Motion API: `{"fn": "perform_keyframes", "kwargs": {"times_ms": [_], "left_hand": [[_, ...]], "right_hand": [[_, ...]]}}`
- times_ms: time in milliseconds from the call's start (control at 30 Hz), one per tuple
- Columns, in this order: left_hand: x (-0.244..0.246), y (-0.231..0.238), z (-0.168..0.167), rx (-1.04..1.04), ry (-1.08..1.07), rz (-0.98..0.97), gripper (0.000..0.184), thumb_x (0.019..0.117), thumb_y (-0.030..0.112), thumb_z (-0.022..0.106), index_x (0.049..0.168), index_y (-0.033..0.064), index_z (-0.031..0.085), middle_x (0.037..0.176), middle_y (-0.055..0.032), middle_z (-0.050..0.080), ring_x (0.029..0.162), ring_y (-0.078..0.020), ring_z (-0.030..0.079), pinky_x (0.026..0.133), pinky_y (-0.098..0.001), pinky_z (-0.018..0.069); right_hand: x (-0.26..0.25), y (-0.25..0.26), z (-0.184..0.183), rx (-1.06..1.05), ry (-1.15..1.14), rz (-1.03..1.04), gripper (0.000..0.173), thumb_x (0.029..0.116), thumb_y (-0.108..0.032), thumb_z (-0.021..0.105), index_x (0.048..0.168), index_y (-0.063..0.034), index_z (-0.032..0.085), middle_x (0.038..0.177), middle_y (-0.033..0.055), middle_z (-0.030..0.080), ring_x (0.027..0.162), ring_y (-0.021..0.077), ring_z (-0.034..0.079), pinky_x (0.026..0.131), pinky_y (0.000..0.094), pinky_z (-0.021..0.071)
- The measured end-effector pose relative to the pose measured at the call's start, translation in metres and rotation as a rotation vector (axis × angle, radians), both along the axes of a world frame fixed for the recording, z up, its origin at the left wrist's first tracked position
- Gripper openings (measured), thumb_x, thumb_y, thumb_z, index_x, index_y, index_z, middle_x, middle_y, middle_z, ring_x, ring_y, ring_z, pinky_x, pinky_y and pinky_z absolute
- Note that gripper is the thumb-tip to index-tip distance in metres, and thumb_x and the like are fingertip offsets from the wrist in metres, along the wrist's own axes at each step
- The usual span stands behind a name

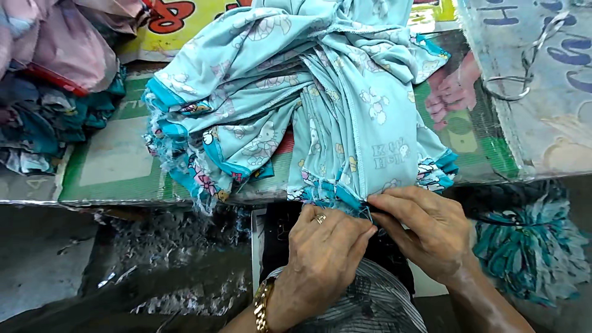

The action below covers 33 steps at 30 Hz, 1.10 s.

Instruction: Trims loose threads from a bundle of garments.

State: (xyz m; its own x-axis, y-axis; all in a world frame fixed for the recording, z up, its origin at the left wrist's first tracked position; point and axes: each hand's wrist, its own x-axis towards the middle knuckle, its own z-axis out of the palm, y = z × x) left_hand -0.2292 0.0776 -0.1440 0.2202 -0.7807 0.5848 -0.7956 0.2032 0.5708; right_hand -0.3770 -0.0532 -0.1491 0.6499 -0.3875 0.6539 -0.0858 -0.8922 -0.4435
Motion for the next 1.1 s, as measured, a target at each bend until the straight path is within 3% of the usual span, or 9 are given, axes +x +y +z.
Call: {"fn": "perform_keyframes", "kwargs": {"times_ms": [133,267,400,533,700,833,900,967,1100], "left_hand": [[0.001,0.003,-0.001,0.047,-0.002,-0.04,0.017,0.1027,0.021,0.062,0.095,0.0087,0.071,0.084,-0.0021,0.072,0.079,-0.0093,0.064,0.079,-0.0282,0.0458],[0.01,0.012,0.005,0.098,-0.032,-0.091,0.032,0.106,0.036,0.055,0.099,0.0088,0.071,0.079,-0.0027,0.068,0.072,-0.0116,0.062,0.074,-0.0292,0.0455],[0.021,0.0,0.007,0.039,-0.048,0.053,0.03,0.1037,0.037,0.06,0.104,0.0082,0.068,0.087,-0.003,0.068,0.078,-0.0083,0.062,0.071,-0.0224,0.0492],[0.02,-0.016,0.002,0.108,-0.193,0.079,0.021,0.1033,0.027,0.061,0.1,0.0079,0.07,0.086,-0.0043,0.068,0.078,-0.0154,0.062,0.07,-0.0312,0.0463],[0.021,0.001,-0.002,0.063,-0.177,0.08,0.019,0.1038,0.022,0.061,0.094,0.0083,0.07,0.083,-0.0042,0.069,0.079,-0.0138,0.063,0.074,-0.0284,0.0469],[0.021,0.009,-0.008,0.013,-0.142,0.065,0.026,0.1079,0.025,0.051,0.091,0.0087,0.063,0.078,-0.0042,0.064,0.076,-0.0132,0.06,0.075,-0.0274,0.046],[0.02,0.011,-0.009,-0.049,-0.088,0.024,0.032,0.1097,0.028,0.044,0.088,0.0095,0.058,0.076,-0.0039,0.062,0.076,-0.0125,0.06,0.078,-0.0276,0.0469],[0.022,0.008,-0.006,-0.117,-0.071,0.031,0.029,0.1087,0.031,0.049,0.092,0.011,0.059,0.084,-0.0027,0.065,0.085,-0.0106,0.064,0.082,-0.0264,0.0498],[0.032,-0.006,0.005,-0.077,-0.227,0.03,0.019,0.1001,0.029,0.067,0.112,0.0152,0.061,0.123,-0.0039,0.064,0.121,-0.0171,0.057,0.101,-0.0349,0.0414]], "right_hand": [[0.001,0.001,-0.002,-0.062,0.022,-0.024,0.012,0.0995,-0.014,0.067,0.107,-0.0086,0.075,0.095,0.0098,0.076,0.084,0.0151,0.071,0.072,0.0259,0.0544],[-0.027,0.001,0.029,0.025,0.283,0.058,0.021,0.1027,-0.029,0.063,0.111,-0.0122,0.071,0.097,0.0074,0.074,0.083,0.0158,0.07,0.067,0.0291,0.054],[-0.045,-0.01,0.046,0.474,0.069,0.411,0.025,0.101,-0.029,0.067,0.119,-0.0115,0.067,0.106,-0.0005,0.068,0.093,-0.0006,0.064,0.079,0.0119,0.0539],[-0.021,-0.008,0.032,0.595,-0.075,0.332,0.025,0.0996,-0.032,0.069,0.116,-0.0136,0.071,0.099,-0.005,0.07,0.085,-0.0015,0.064,0.073,0.0142,0.0554],[-0.007,-0.018,0.009,0.721,-0.062,0.357,0.024,0.0973,-0.027,0.071,0.116,-0.0125,0.069,0.101,-0.0051,0.069,0.086,0.0016,0.066,0.074,0.0171,0.0582],[-0.009,-0.009,0.011,0.481,0.005,0.131,0.025,0.0939,-0.026,0.074,0.114,-0.0127,0.066,0.095,-0.007,0.061,0.078,-0.0075,0.055,0.066,0.0059,0.0471],[-0.005,-0.003,0.011,0.231,0.075,-0.057,0.018,0.0947,-0.022,0.072,0.106,-0.0091,0.069,0.088,0.0003,0.061,0.073,0.0007,0.055,0.061,0.0134,0.0439],[-0.002,-0.003,0.012,0.131,0.1,-0.116,0.009,0.095,-0.017,0.069,0.099,-0.0092,0.071,0.089,0.0037,0.063,0.074,0.0057,0.058,0.061,0.0186,0.0461],[-0.006,-0.009,0.024,0.371,0.006,0.031,0.004,0.0947,-0.013,0.07,0.096,-0.01,0.072,0.101,-0.0017,0.06,0.083,-0.0032,0.059,0.07,0.0087,0.0514]]}}
